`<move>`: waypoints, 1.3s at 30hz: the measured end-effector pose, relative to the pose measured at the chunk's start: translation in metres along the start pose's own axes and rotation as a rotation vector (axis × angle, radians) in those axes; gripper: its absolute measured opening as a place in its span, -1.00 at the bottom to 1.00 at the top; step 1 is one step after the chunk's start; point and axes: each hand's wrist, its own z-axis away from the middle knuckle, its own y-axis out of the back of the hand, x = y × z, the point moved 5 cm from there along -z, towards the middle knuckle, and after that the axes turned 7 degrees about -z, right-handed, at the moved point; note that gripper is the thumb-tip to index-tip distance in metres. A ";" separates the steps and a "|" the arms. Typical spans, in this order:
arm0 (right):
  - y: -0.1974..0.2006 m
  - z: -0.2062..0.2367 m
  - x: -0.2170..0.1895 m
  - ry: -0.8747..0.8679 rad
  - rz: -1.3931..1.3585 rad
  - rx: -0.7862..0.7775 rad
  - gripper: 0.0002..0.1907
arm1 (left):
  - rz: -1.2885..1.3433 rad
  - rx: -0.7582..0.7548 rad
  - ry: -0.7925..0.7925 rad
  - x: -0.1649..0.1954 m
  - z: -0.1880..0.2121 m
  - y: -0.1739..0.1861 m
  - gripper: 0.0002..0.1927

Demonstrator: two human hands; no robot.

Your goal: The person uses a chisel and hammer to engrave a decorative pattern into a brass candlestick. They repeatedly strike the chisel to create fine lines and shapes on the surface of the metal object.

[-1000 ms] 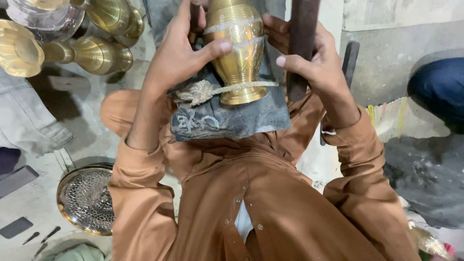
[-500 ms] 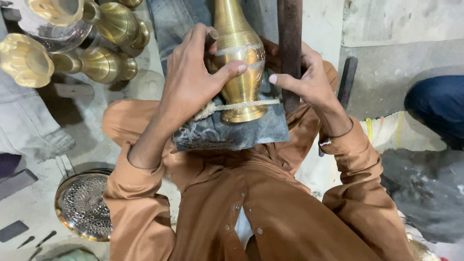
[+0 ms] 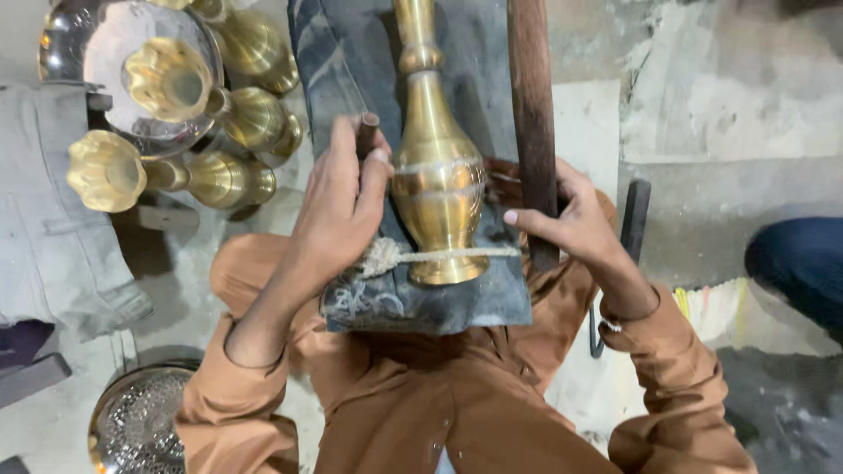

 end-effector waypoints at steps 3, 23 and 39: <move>0.003 0.003 0.003 -0.054 -0.052 0.029 -0.50 | 0.073 -0.001 -0.128 0.015 0.004 0.005 -0.75; 0.036 0.055 -0.007 -0.282 0.024 0.280 -0.51 | 0.311 -0.104 -0.029 0.018 -0.010 -0.031 -0.61; 0.045 0.062 -0.068 0.047 0.230 0.241 -0.45 | -0.046 -0.077 -0.303 0.025 -0.018 -0.036 -0.52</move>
